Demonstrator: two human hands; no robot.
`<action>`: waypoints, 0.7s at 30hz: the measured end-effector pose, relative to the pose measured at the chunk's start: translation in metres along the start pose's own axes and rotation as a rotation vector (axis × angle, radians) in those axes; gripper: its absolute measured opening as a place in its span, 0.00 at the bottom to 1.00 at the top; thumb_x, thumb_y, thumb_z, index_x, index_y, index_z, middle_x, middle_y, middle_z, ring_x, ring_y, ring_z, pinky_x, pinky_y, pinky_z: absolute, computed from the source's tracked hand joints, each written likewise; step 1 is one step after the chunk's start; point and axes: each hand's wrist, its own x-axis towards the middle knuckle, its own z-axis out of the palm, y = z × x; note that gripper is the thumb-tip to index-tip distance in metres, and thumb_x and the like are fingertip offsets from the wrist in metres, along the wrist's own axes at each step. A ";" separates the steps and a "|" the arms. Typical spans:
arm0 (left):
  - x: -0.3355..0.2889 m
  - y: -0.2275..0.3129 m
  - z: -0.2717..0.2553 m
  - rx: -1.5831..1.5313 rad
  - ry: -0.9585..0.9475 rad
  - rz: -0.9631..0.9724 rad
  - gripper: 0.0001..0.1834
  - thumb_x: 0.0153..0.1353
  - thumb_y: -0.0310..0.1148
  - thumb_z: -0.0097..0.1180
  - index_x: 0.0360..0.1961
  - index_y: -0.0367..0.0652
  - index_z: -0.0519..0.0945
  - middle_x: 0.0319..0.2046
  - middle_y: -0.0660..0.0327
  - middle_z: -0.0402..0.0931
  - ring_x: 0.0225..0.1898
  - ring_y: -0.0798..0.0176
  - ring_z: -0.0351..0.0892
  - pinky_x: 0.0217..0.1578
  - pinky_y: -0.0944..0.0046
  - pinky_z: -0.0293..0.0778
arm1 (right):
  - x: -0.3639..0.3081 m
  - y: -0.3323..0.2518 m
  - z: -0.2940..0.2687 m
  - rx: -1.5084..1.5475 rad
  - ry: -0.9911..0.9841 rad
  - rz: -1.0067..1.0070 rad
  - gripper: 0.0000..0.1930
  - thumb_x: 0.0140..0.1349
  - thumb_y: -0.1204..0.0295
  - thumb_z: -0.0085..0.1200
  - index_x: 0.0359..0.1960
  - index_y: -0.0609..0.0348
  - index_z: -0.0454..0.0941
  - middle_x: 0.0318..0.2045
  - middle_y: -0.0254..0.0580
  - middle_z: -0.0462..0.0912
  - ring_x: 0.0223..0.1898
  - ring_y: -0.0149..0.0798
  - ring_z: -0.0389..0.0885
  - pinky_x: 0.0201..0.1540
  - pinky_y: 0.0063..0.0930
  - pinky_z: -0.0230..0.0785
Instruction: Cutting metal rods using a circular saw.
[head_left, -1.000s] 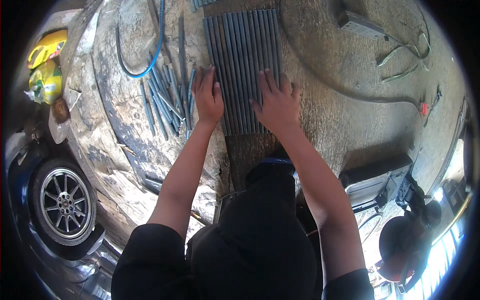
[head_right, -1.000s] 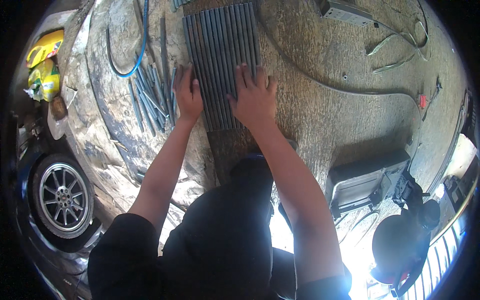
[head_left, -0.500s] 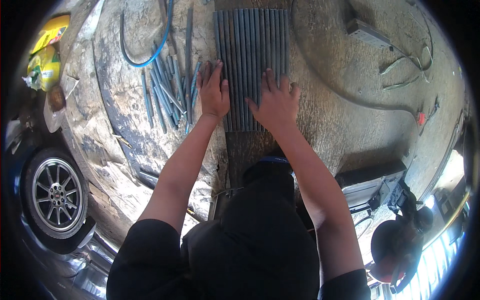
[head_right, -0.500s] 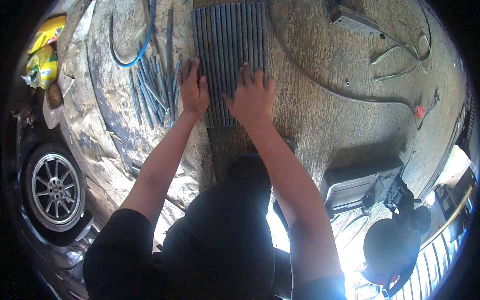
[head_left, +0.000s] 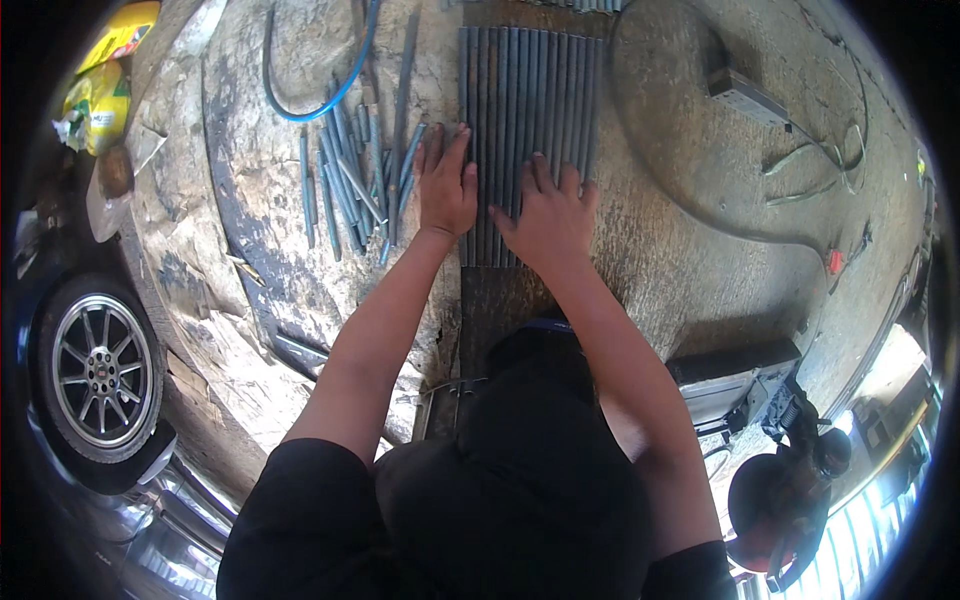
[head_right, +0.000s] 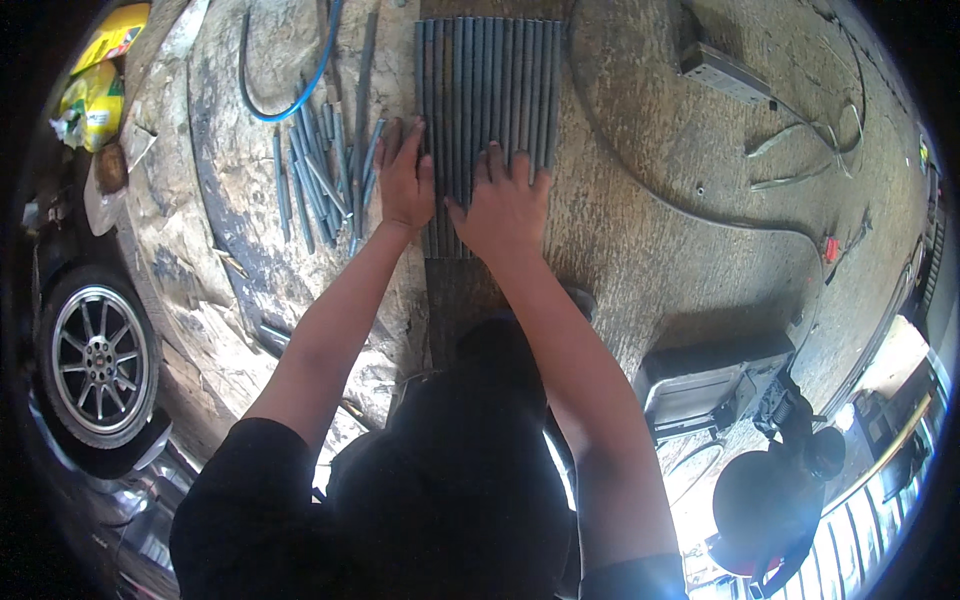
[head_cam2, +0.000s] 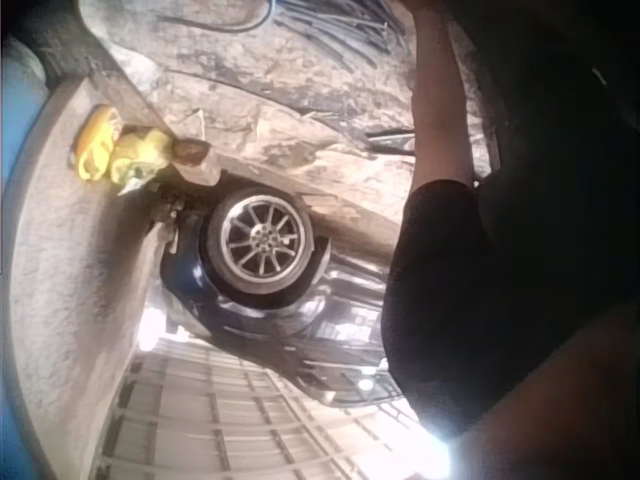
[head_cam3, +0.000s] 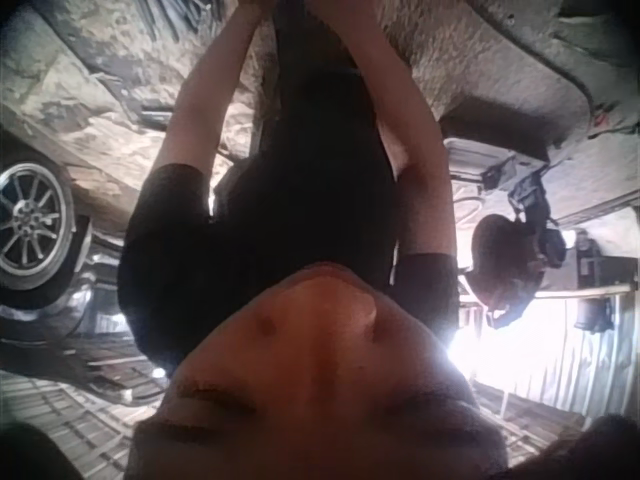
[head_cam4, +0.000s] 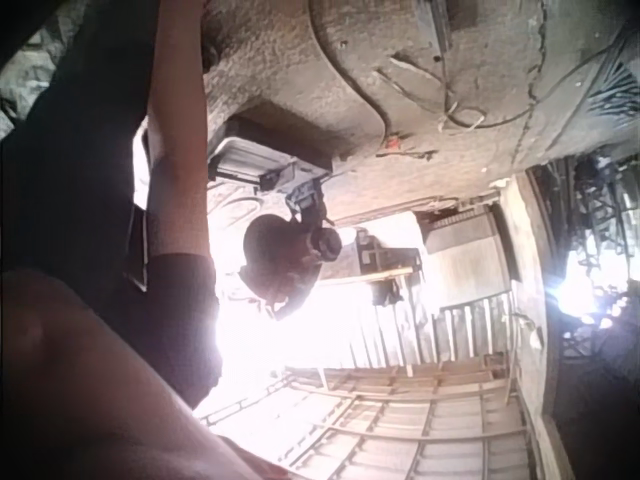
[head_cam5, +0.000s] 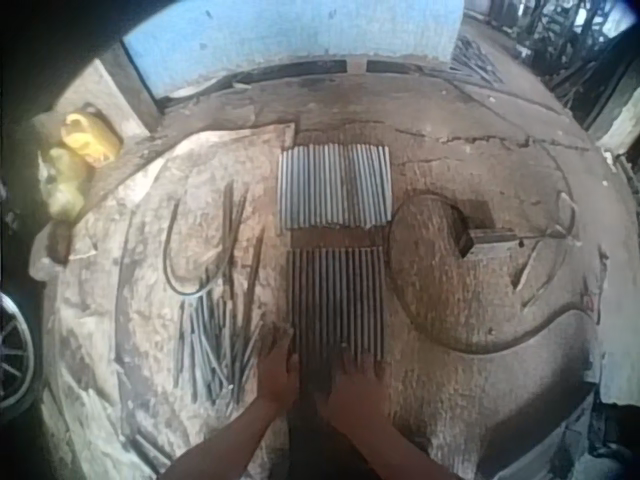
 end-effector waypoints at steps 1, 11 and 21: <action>0.000 -0.001 0.000 0.006 0.005 -0.005 0.25 0.64 0.34 0.40 0.62 0.41 0.65 0.63 0.54 0.65 0.68 0.42 0.52 0.68 0.44 0.38 | 0.000 -0.003 -0.001 0.000 -0.039 -0.001 0.35 0.52 0.48 0.57 0.58 0.56 0.72 0.61 0.36 0.70 0.57 0.44 0.64 0.58 0.49 0.53; -0.002 -0.002 0.001 -0.060 0.058 -0.024 0.26 0.64 0.36 0.41 0.62 0.38 0.63 0.62 0.46 0.62 0.68 0.42 0.51 0.68 0.45 0.39 | -0.001 -0.013 0.004 0.048 -0.006 -0.051 0.33 0.48 0.51 0.60 0.54 0.57 0.75 0.60 0.36 0.72 0.55 0.45 0.67 0.55 0.48 0.55; -0.002 -0.008 0.001 -0.147 0.088 -0.032 0.33 0.47 0.28 0.40 0.60 0.36 0.64 0.61 0.48 0.64 0.68 0.42 0.52 0.68 0.44 0.39 | 0.006 -0.026 0.004 0.114 0.054 -0.138 0.31 0.48 0.54 0.59 0.53 0.59 0.76 0.58 0.38 0.74 0.54 0.44 0.68 0.55 0.48 0.55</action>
